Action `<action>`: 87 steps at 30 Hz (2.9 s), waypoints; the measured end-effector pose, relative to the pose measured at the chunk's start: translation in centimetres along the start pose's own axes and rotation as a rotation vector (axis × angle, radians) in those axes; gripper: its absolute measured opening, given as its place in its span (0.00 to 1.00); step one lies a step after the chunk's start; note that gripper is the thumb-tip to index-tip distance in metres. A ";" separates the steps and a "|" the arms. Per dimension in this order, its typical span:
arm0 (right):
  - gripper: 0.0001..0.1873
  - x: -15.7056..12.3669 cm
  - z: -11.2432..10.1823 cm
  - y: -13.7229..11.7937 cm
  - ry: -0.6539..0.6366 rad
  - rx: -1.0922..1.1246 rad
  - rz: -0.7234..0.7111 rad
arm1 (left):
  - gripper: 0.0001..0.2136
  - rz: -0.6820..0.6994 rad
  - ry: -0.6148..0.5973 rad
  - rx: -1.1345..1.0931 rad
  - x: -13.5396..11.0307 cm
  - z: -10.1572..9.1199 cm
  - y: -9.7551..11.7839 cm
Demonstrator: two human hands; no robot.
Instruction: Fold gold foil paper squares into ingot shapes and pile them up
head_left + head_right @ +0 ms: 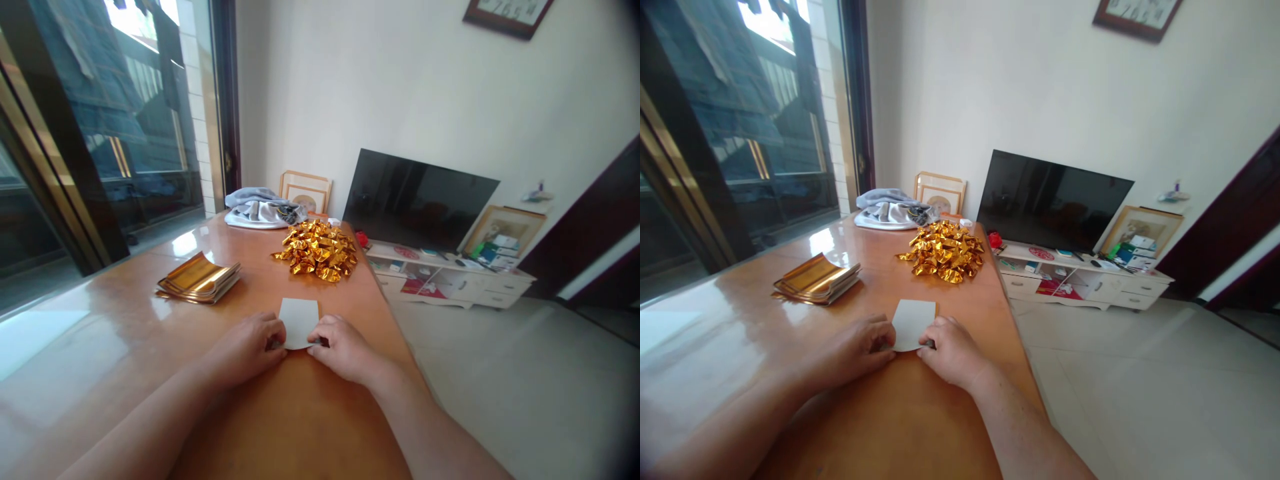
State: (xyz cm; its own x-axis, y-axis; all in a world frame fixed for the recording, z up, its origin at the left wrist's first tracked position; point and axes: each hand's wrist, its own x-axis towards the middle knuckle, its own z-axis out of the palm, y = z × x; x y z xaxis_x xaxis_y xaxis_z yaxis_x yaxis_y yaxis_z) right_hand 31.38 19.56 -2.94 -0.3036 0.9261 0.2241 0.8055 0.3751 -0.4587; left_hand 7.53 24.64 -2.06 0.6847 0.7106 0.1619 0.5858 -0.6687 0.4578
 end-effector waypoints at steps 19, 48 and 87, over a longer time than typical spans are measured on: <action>0.16 0.3 -0.1 0.6 0.013 0.076 0.100 | 0.16 -0.104 0.076 0.046 0.6 0.7 -0.5; 0.17 0.2 -0.9 0.3 -0.168 0.330 0.261 | 0.17 -0.133 0.031 -0.046 0.6 0.7 -1.5; 0.13 0.1 -0.3 1.1 -0.006 0.037 0.279 | 0.16 -0.200 0.055 0.006 0.9 1.1 -1.7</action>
State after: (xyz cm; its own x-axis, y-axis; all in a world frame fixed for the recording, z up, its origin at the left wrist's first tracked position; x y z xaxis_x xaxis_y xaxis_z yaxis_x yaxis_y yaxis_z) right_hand 32.39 20.01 -3.19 -0.0755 0.9940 0.0797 0.8392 0.1065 -0.5333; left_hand 7.64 26.14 -3.69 0.5296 0.8403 0.1155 0.7106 -0.5139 0.4806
